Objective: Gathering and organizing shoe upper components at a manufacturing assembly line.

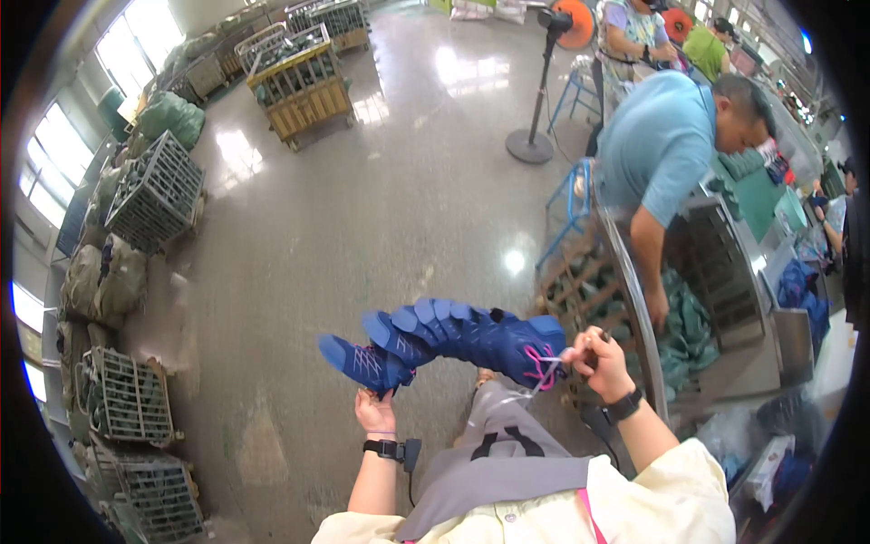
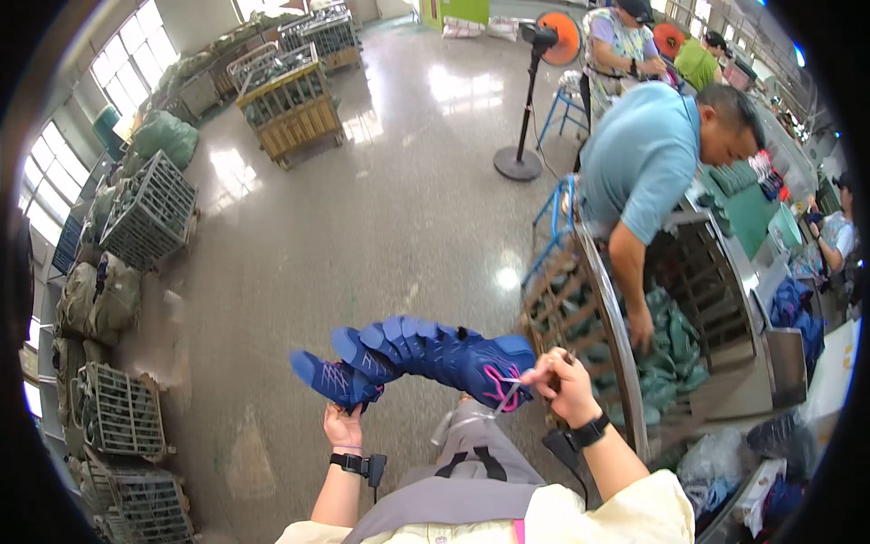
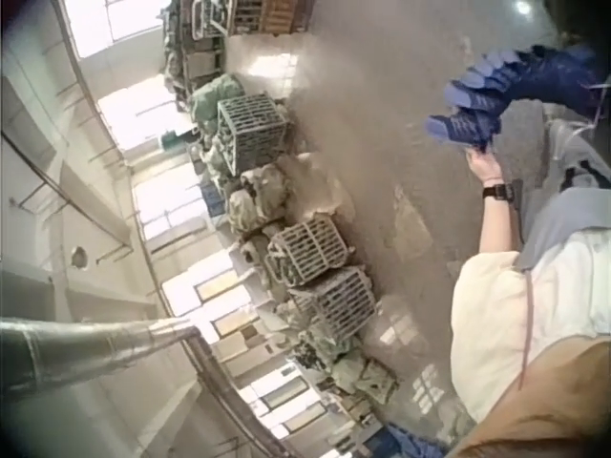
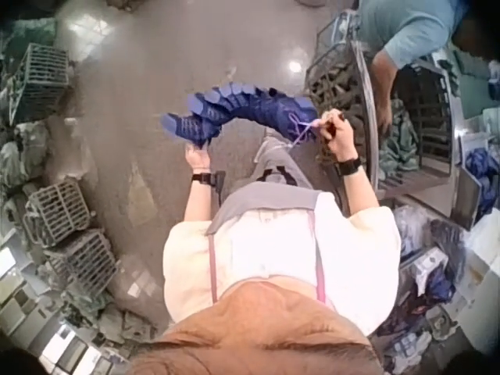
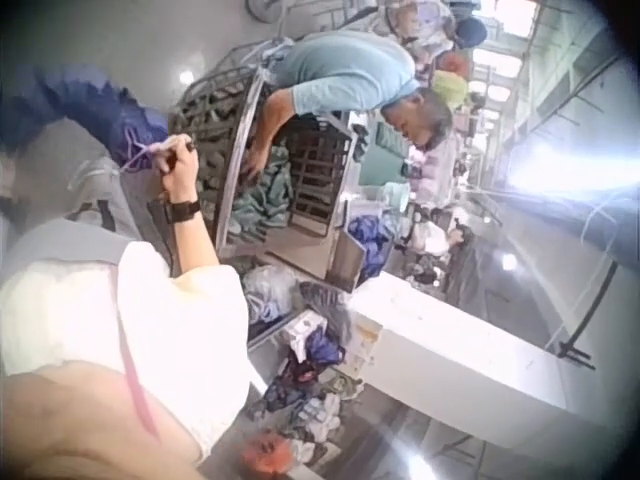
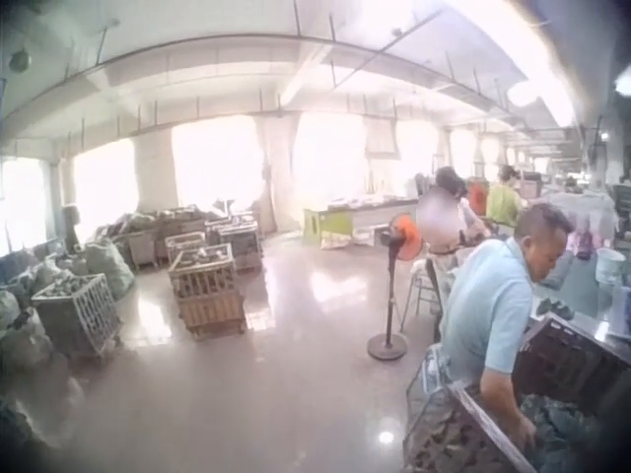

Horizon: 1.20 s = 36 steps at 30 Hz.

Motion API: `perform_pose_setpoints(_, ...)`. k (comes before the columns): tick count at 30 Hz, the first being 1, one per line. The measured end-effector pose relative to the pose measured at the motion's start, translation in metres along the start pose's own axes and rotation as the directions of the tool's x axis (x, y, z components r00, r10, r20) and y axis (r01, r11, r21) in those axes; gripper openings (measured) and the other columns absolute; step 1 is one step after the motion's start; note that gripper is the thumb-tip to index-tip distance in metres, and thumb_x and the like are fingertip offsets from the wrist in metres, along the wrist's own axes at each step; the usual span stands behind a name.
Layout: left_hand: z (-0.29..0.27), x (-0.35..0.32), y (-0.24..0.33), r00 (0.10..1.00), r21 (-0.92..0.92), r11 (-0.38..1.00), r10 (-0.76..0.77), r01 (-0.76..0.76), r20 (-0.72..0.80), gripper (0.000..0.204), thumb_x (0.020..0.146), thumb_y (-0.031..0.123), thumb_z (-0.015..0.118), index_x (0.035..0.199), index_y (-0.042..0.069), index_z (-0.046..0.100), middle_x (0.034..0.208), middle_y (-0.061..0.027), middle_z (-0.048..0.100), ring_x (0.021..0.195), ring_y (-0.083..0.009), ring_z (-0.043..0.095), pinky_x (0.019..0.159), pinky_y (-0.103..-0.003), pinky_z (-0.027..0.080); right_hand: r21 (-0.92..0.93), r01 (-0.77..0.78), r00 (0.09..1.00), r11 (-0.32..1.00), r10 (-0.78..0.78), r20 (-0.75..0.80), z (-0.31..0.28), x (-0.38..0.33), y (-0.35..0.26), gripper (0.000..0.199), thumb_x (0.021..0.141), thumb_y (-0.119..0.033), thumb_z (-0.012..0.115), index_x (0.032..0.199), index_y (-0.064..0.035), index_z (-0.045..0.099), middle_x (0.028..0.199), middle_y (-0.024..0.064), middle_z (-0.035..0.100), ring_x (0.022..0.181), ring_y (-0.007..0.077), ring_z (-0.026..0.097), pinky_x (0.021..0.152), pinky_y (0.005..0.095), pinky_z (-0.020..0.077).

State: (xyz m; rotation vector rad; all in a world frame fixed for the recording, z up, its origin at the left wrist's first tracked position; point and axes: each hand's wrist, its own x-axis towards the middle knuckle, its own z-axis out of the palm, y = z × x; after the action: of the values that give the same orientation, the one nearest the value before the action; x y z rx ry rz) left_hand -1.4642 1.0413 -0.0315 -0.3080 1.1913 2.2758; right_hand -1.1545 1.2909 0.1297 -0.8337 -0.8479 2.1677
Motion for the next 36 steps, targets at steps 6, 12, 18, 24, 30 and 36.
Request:
perform_pose_setpoints(6,0.177,0.12,-0.002,0.984,-0.443,0.896,0.061,0.02,0.168,0.032,0.088,0.021,0.041,0.114,0.006,0.053,0.118,-0.0077,0.055,0.112,-0.025,0.048,0.098,-0.042,0.035,0.554,-0.42,0.862,0.719,0.507,-0.005,-0.028,0.153,0.009,0.02,0.089,-0.016,0.044,0.071,-0.0074,0.045,0.063,0.0014,0.042,0.049,0.0094,0.037,0.038,0.0188,0.0275)
perform_pose_setpoints(12,0.252,0.268,0.033,0.652,-0.502,0.847,0.281,0.177,0.704,0.026,0.087,0.02,0.044,0.104,0.007,0.058,0.108,-0.0079,0.061,0.102,-0.0213,0.054,0.095,-0.039,0.038,0.295,-0.724,0.689,0.624,0.625,0.367,0.085,0.338,-0.034,0.026,0.093,-0.022,0.039,0.073,-0.0063,0.042,0.059,0.0013,0.037,0.043,0.0086,0.03,0.04,0.0217,0.0274)
perform_pose_setpoints(18,0.369,0.372,0.076,0.983,-0.38,0.914,0.085,-0.143,-0.165,0.018,0.087,0.016,0.045,0.07,0.01,0.049,0.062,-0.0026,0.05,0.069,-0.0162,0.052,0.092,-0.049,0.04,0.258,-0.412,0.911,0.874,0.388,0.141,0.121,0.559,-0.108,0.026,0.09,-0.022,0.04,0.069,-0.0078,0.042,0.06,0.0026,0.04,0.045,0.0122,0.032,0.042,0.0243,0.0274)
perform_pose_setpoints(24,0.467,0.545,0.059,0.996,-0.153,0.985,0.079,-0.083,-0.032,0.032,0.094,0.024,0.036,0.067,0.011,0.045,0.057,-0.0021,0.043,0.061,-0.0167,0.048,0.089,-0.053,0.041,0.058,-0.161,0.975,0.985,0.15,0.165,0.181,0.742,-0.184,0.024,0.087,-0.017,0.047,0.067,-0.0066,0.04,0.057,0.006,0.04,0.045,0.0143,0.034,0.041,0.0256,0.0251)
perform_pose_setpoints(30,0.645,0.716,0.038,0.888,-0.351,0.936,0.173,-0.014,0.425,0.029,0.093,0.026,0.04,0.066,0.015,0.043,0.051,0.0041,0.036,0.051,-0.0098,0.04,0.065,-0.033,0.043,0.048,0.497,0.868,0.867,-0.497,0.002,0.204,0.853,-0.279,0.026,0.082,-0.01,0.05,0.061,-0.0091,0.034,0.052,0.0027,0.036,0.041,0.0093,0.029,0.039,0.0232,0.0235)
perform_pose_setpoints(36,0.905,0.795,0.027,0.905,-0.066,0.903,0.425,-0.425,-0.016,0.021,0.086,0.016,0.039,0.078,0.004,0.054,0.069,-0.0042,0.059,0.054,-0.0161,0.054,0.049,-0.024,0.041,0.109,0.952,0.294,0.287,-0.954,-0.055,0.224,0.975,-0.401,0.03,0.087,-0.021,0.049,0.063,-0.011,0.032,0.046,0.0004,0.031,0.031,0.0082,0.024,0.034,0.0237,0.021)
